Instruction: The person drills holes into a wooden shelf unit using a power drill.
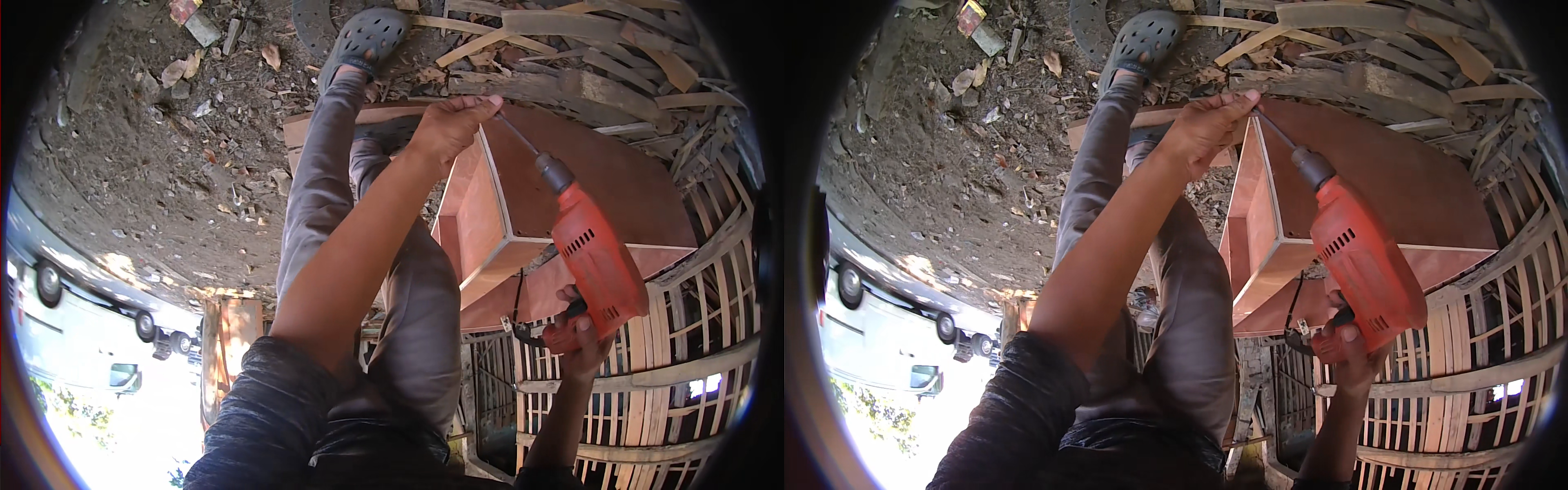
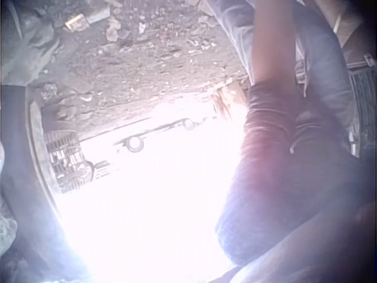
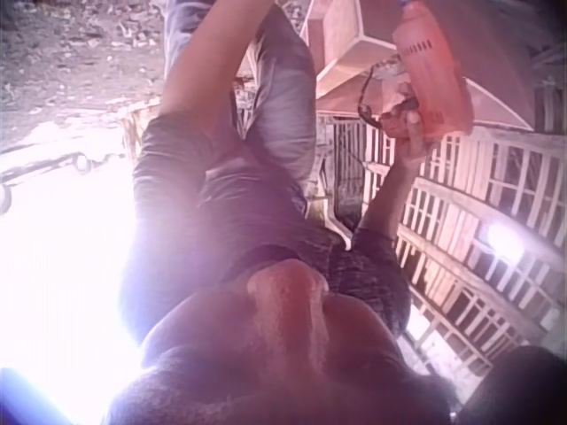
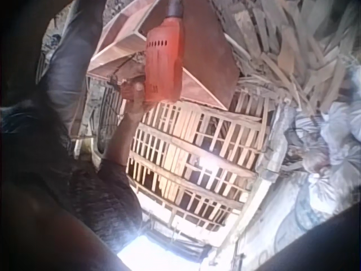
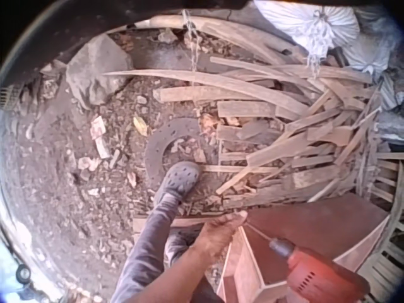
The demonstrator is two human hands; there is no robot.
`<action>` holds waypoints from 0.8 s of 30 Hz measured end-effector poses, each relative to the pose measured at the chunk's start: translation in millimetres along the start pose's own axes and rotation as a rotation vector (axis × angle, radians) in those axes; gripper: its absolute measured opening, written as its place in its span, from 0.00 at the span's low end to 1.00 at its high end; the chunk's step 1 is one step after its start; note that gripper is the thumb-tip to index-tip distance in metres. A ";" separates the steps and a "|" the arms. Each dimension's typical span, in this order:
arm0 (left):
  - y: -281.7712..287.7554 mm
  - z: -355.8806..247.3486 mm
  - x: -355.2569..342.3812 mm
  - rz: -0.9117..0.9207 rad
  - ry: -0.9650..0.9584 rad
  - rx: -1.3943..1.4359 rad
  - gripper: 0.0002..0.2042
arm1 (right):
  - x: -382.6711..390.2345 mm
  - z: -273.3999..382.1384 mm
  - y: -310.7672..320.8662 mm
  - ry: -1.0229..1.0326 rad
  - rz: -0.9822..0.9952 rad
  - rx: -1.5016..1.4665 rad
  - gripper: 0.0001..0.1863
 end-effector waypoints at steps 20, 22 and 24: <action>-15.1 78.1 -78.4 0.029 0.254 0.157 0.10 | -175.0 162.4 -104.6 0.221 0.307 0.865 0.38; -16.9 78.4 -75.9 0.094 0.241 0.001 0.11 | -202.8 164.9 -108.2 0.141 0.393 0.895 0.38; -45.5 76.9 -82.1 0.155 0.237 -0.192 0.13 | -208.8 199.8 -117.4 0.117 0.403 0.995 0.37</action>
Point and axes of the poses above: each hand's wrist, its own x-axis away from the middle knuckle, its own y-axis out of the back of the hand, z = x × y, the point moved 7 cm from there along -x, towards the middle knuckle, and after that the axes turned 8 degrees about -x, right-handed, at the moved point
